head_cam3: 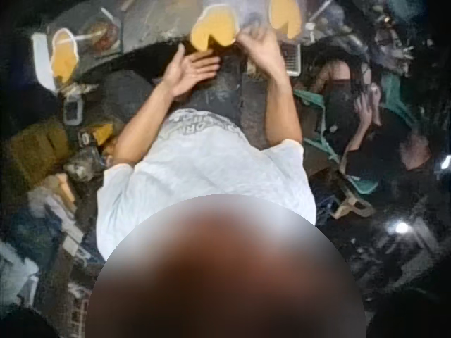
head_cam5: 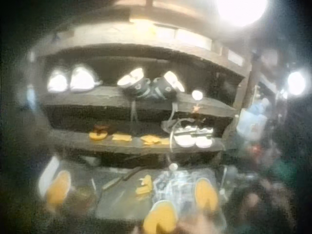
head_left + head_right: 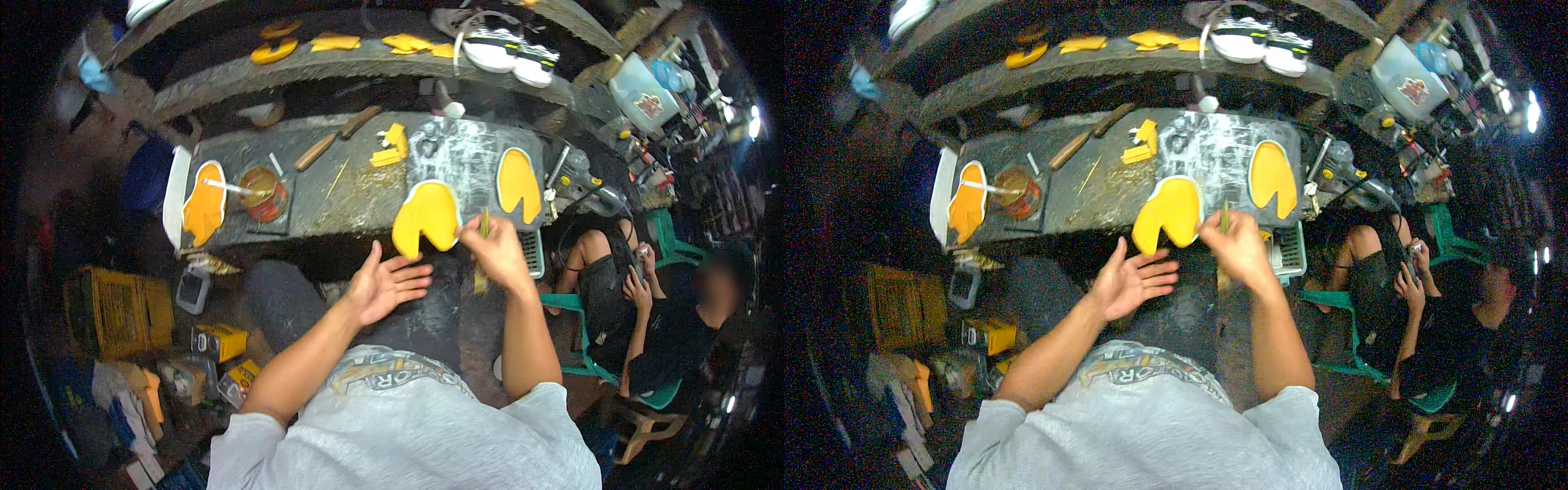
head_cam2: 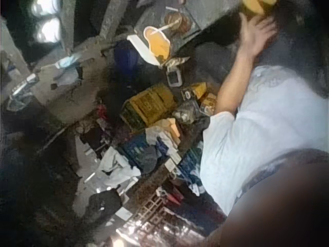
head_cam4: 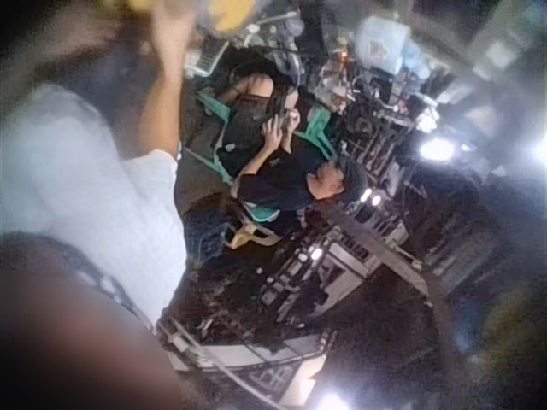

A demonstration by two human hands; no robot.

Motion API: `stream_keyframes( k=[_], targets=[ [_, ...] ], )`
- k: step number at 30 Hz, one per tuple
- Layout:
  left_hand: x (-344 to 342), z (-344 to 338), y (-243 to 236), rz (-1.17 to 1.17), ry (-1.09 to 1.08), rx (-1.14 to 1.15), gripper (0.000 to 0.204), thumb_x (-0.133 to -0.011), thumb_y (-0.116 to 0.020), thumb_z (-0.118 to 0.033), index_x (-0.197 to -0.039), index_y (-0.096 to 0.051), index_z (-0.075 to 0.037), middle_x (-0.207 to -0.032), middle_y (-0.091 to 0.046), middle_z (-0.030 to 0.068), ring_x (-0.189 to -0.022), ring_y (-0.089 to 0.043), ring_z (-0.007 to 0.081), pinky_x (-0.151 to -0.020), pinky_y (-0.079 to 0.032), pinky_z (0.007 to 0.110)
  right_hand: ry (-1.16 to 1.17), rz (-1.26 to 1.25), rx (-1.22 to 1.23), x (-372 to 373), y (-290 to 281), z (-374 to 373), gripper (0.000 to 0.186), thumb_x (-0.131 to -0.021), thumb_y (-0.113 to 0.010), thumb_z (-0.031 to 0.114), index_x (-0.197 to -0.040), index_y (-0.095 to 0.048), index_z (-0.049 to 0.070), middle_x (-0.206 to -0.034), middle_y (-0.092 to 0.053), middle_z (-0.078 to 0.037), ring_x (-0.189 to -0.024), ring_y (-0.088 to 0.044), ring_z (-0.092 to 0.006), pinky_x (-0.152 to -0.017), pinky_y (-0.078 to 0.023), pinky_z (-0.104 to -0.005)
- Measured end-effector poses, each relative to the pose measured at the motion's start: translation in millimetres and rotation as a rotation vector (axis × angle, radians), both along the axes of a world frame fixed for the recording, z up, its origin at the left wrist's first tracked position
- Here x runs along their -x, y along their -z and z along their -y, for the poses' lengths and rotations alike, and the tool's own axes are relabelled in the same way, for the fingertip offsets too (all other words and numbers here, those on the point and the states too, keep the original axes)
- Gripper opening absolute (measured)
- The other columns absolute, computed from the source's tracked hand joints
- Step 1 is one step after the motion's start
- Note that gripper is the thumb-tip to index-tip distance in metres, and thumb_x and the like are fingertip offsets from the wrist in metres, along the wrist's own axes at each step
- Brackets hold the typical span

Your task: The person applies adhesive to the sole of a black and white sneaker using a small stick, then presses a yellow rubber sole piece onto the shoe. The person also applies adhesive to separate yellow sole pieces with a brush and places them on a shelf.

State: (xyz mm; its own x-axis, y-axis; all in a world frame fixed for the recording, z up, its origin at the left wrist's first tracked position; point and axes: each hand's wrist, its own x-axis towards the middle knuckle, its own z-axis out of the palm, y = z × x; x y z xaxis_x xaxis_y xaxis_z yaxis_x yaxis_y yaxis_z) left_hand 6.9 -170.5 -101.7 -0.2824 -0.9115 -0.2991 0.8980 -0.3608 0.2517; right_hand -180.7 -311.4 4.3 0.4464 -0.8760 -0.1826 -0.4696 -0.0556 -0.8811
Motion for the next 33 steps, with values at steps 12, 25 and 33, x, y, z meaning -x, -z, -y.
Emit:
stream_keyframes(
  k=[12, 25, 33],
  targets=[
    [-58, -69, -40, -0.416, -0.539, 0.194, 0.081, -0.093, -0.050, -0.067, -0.146, -0.046, -0.005, -0.146, -0.052, 0.0181, -0.133, -0.051, 0.0360, -0.111, -0.039, 0.064, -0.057, 0.434, -0.158, -46, -25, -54, 0.029, -0.104, -0.061, 0.022, -0.120, -0.064, -0.001, -0.102, -0.069, -0.008, -0.082, -0.066, -0.0147, -0.074, -0.054, -0.0282],
    [-139, -147, -56, -0.194, -0.891, 0.231, 0.070, -0.103, -0.041, -0.058, -0.151, -0.042, -0.006, -0.155, -0.044, 0.0190, -0.137, -0.049, 0.0413, -0.107, -0.040, 0.069, -0.519, 0.136, 0.520, -263, -20, -28, 0.024, -0.100, -0.067, 0.016, -0.115, -0.071, -0.001, -0.103, -0.075, -0.012, -0.095, -0.069, -0.0158, -0.083, -0.053, -0.0309],
    [-139, -154, -52, -0.219, -0.922, 0.202, 0.065, -0.105, -0.040, -0.051, -0.151, -0.042, -0.006, -0.154, -0.045, 0.0197, -0.139, -0.045, 0.0423, -0.112, -0.036, 0.067, -0.491, 0.159, 0.660, -289, -16, -25, 0.022, -0.095, -0.071, 0.017, -0.112, -0.073, 0.002, -0.098, -0.076, -0.016, -0.085, -0.071, -0.0185, -0.074, -0.054, -0.0331]
  ],
)
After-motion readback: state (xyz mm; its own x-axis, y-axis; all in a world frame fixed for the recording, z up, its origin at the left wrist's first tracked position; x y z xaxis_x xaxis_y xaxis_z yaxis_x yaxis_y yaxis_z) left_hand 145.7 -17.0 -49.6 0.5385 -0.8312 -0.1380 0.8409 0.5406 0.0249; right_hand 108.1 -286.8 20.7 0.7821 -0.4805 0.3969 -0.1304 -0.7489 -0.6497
